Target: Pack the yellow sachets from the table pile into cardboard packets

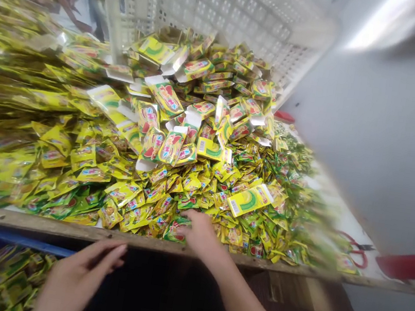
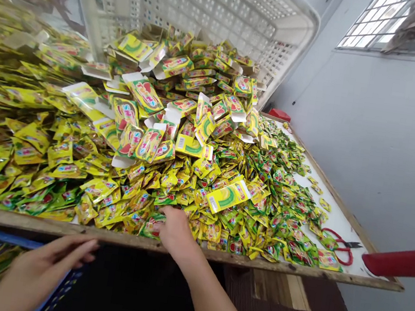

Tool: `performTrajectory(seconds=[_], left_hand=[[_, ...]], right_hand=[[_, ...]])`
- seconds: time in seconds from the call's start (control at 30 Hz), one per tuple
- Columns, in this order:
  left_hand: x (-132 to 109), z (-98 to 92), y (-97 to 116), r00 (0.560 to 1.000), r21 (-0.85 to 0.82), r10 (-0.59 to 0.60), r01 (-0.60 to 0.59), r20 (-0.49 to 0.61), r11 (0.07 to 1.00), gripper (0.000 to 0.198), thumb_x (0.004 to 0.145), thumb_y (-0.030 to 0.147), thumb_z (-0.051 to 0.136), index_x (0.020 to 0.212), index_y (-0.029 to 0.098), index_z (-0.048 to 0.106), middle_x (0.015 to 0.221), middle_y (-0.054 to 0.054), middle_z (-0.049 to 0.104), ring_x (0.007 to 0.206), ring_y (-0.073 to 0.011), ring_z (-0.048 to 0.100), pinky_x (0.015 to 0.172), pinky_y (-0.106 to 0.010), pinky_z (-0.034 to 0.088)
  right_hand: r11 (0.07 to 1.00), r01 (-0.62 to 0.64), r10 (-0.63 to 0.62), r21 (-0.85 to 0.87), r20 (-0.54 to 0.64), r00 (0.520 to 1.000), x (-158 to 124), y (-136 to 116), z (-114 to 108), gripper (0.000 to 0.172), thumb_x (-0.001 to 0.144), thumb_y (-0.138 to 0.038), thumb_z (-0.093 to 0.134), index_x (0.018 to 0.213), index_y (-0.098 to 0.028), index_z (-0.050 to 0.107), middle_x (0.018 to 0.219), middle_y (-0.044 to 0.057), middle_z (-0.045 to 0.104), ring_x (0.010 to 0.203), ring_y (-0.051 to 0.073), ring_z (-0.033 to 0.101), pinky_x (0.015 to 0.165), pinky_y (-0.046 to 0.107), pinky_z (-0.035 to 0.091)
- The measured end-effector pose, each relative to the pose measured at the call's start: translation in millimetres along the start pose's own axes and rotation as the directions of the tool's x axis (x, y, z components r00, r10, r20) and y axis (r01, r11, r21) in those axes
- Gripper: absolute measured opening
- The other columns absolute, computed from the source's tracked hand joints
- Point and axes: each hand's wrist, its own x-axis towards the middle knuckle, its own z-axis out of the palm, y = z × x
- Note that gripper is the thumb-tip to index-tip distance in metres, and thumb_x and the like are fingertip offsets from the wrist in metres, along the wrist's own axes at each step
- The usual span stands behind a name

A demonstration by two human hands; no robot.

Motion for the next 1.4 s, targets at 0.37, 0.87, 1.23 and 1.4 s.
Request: performTrajectory(seconds=[0.37,0.87,1.23,1.4], left_hand=[[20.8,77.6,31.8,0.97,0.027,0.212,-0.217,0.121,0.976,0.032,0.081,0.042,0.064,0.105,0.022,0.071,0.104,-0.007,0.074,0.092,-0.0246,0.068,0.085,-0.036,0.055],[28.1,111.8,87.4,0.9,-0.251,0.128,-0.022,0.416,0.968,0.032,0.083,0.042,0.062,0.103,0.018,0.071,0.094,-0.005,0.072,0.092,-0.0233,0.064,0.083,-0.03,0.05],[44.9,170.6,135.8,0.668,-0.015,0.622,-0.676,0.408,0.736,0.031,0.088,0.033,0.056,0.115,0.022,0.066,0.112,-0.009,0.065,0.106,-0.0252,0.059,0.094,-0.037,0.046],[59.3,233.9,181.1,0.543,0.319,0.761,-0.836,0.355,0.447,0.056,0.075,0.026,0.072,0.127,0.016,0.054,0.121,-0.016,0.058,0.114,-0.0353,0.05,0.094,-0.049,0.042]], right_hand=[[0.975,-0.054,0.056,0.214,-0.005,0.998,-2.7,2.0,-6.3,0.017,0.072,-0.015,0.065,0.089,-0.017,0.067,0.084,0.002,0.07,0.076,0.019,0.065,0.066,0.026,0.05],[0.959,0.074,-0.026,0.272,-0.177,0.984,-27.5,-7.3,-59.2,0.018,0.069,-0.017,0.072,0.087,-0.021,0.068,0.071,-0.004,0.063,0.061,0.014,0.056,0.058,0.023,0.045],[0.747,0.053,0.247,0.662,-0.351,0.903,-85.2,24.4,-105.1,0.026,0.076,-0.041,0.072,0.087,-0.017,0.07,0.075,0.001,0.067,0.055,0.013,0.055,0.044,0.021,0.045],[0.698,0.08,0.381,0.712,-0.463,0.8,-110.7,50.2,-137.2,0.029,0.076,-0.041,0.073,0.091,-0.016,0.069,0.074,0.003,0.065,0.063,0.016,0.057,0.048,0.022,0.047]])
